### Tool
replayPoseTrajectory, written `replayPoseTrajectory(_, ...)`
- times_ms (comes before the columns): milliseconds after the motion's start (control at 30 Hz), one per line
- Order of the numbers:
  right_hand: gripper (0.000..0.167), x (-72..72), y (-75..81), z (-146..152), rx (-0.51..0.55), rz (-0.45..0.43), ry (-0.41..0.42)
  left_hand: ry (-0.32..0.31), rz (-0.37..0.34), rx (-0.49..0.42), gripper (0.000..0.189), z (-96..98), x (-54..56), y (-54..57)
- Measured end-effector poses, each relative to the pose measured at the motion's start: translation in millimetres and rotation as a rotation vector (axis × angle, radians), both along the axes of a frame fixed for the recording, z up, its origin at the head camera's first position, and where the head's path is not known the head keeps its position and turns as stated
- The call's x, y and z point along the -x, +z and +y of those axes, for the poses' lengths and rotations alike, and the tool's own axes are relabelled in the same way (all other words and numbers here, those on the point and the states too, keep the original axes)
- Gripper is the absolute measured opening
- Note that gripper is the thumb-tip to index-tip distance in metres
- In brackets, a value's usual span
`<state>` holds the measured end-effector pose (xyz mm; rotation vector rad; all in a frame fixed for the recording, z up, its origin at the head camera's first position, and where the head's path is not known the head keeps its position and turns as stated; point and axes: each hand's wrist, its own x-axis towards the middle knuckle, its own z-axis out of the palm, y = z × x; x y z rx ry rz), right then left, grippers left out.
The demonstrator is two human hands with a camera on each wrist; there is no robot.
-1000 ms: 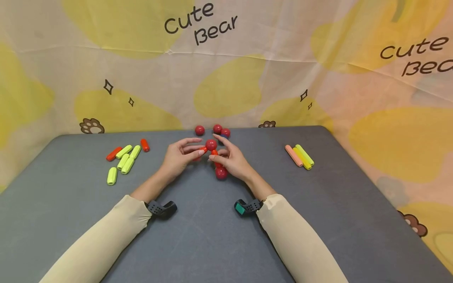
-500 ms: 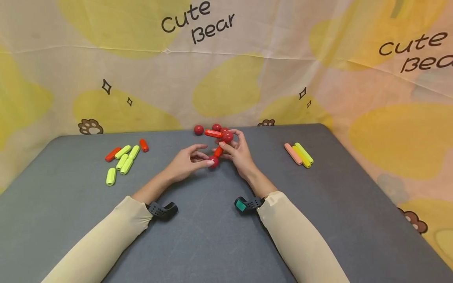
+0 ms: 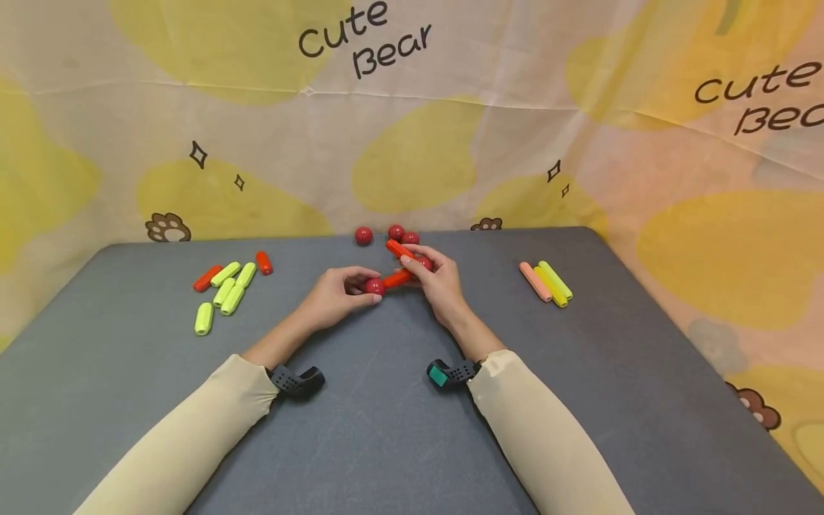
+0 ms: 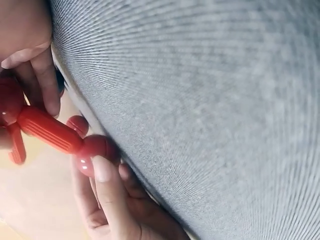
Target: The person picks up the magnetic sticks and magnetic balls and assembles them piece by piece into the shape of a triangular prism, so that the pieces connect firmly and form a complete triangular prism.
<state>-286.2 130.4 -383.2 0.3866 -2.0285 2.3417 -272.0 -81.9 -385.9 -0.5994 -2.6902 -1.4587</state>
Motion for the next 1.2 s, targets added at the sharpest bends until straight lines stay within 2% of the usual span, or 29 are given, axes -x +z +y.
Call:
replayPoseTrajectory(167, 0.038, 0.2, -1.5, -1.3, -0.197, 0.045, -0.06, 0.008, -0.02, 0.013, 0.041, -15.7, 5.5, 2.0)
replayPoseTrajectory(267, 0.037, 0.3, -1.1, -0.4, -0.288, 0.062, -0.077, 0.044, -0.051, -0.034, 0.039, -26.3, 10.7, 2.8)
replayPoseTrajectory(433, 0.036, 0.9, 1.7, 1.3, -0.353, 0.075, -0.042, 0.242, -0.078, -0.14, 0.03, -34.7, 23.5, 4.1)
replayPoseTrajectory(533, 0.037, 0.3, 1.9, 2.1, -0.383, 0.067, -0.039, 0.357, -0.056, -0.142, 0.026, -30.4, 33.4, 3.7)
replayPoseTrajectory(700, 0.036, -2.3, -1.5, 0.2, -0.403, 0.067, -0.027, 0.45, 0.041, -0.1, 0.028, -20.8, 50.6, -0.7)
replayPoseTrajectory(800, 0.036, -2.7, -4.8, -0.5, -0.397, 0.069, -0.017, 0.472, 0.068, -0.093, 0.034, -15.5, 64.0, -4.8)
replayPoseTrajectory(900, 0.035, -4.1, -6.7, -0.7, -0.405, 0.063, -0.01, 0.473, 0.064, -0.077, 0.043, -12.6, 75.0, -7.0)
replayPoseTrajectory(1067, 0.037, -3.9, -3.8, 0.3, -0.42, 0.055, -0.011, 0.422, 0.064, 0.075, 0.06, -9.1, 90.9, -4.7)
replayPoseTrajectory(1133, 0.039, -3.3, -2.8, 0.3, -0.418, 0.054, -0.01, 0.399, 0.069, 0.15, 0.058, -8.6, 94.6, -4.2)
replayPoseTrajectory(1200, 0.038, -2.8, -3.2, 0.2, -0.418, 0.053, -0.014, 0.381, 0.072, 0.185, 0.052, -8.7, 95.2, -4.7)
